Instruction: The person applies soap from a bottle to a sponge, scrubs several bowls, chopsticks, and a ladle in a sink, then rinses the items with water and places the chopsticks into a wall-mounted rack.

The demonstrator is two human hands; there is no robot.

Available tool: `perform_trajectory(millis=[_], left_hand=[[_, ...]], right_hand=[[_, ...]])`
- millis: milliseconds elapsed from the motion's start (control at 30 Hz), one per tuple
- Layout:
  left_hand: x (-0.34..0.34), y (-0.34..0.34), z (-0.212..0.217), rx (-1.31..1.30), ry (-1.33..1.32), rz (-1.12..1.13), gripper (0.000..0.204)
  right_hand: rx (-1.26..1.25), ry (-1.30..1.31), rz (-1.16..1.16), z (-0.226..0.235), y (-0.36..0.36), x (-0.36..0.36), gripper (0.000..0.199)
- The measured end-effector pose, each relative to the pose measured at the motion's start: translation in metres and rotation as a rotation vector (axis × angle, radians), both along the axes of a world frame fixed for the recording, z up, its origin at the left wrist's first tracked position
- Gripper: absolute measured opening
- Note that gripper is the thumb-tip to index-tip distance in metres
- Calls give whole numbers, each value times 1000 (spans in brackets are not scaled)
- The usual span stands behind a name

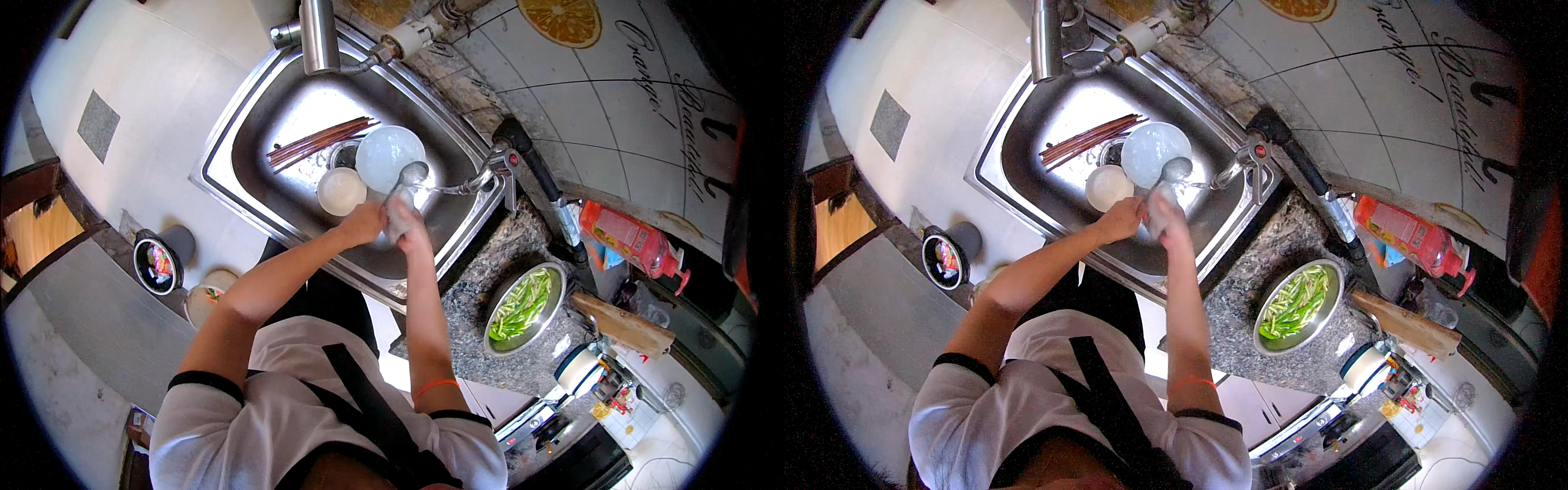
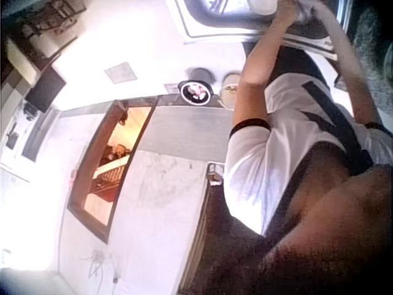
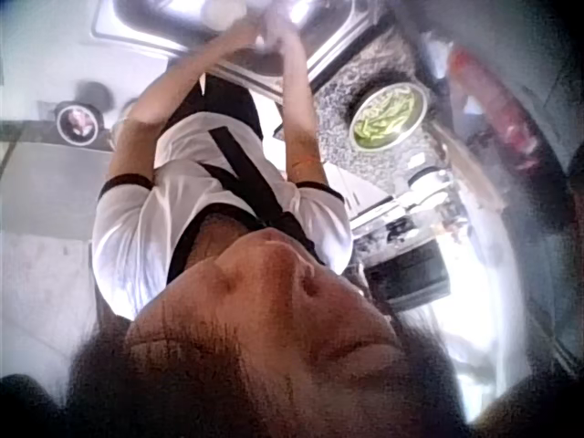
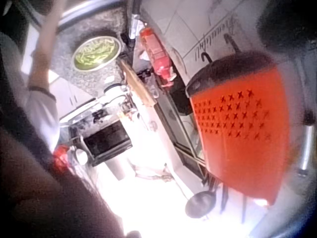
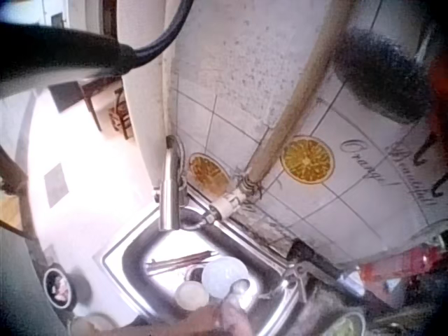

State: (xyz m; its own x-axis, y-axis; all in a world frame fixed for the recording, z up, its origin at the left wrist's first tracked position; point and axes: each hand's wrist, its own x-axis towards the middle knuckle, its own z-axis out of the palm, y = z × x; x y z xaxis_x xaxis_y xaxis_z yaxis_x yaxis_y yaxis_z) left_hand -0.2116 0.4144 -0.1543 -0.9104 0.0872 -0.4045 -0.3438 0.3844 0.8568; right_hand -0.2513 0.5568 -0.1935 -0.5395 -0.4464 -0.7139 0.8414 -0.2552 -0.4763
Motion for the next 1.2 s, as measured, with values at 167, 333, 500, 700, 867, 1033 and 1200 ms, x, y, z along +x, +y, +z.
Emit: perform_trajectory(millis=[167, 333, 500, 700, 867, 1033, 1200], left_hand=[[-11, -1, 15, -223, -104, 39, 24], [-4, 9, 34, -412, 21, -153, 17], [3, 2, 30, -494, 142, -213, 15], [1, -33, 36, -430, 214, -175, 20], [-11, -39, 33, -351, 235, -128, 20], [-26, -40, 2, -271, 253, -109, 19], [-40, -24, -14, 103, 267, -17, 17]], right_hand=[[634, 337, 239, 43, 5, 8, 55], [488, 293, -353, 22, 1, -30, 64], [1135, 596, 174, 8, -8, -56, 36], [744, 149, 242, 27, -17, -84, 28], [260, -191, -290, -9, 6, -90, 23], [176, -109, -522, 26, -6, -69, 21], [101, 24, -490, 43, -15, -57, 27]])
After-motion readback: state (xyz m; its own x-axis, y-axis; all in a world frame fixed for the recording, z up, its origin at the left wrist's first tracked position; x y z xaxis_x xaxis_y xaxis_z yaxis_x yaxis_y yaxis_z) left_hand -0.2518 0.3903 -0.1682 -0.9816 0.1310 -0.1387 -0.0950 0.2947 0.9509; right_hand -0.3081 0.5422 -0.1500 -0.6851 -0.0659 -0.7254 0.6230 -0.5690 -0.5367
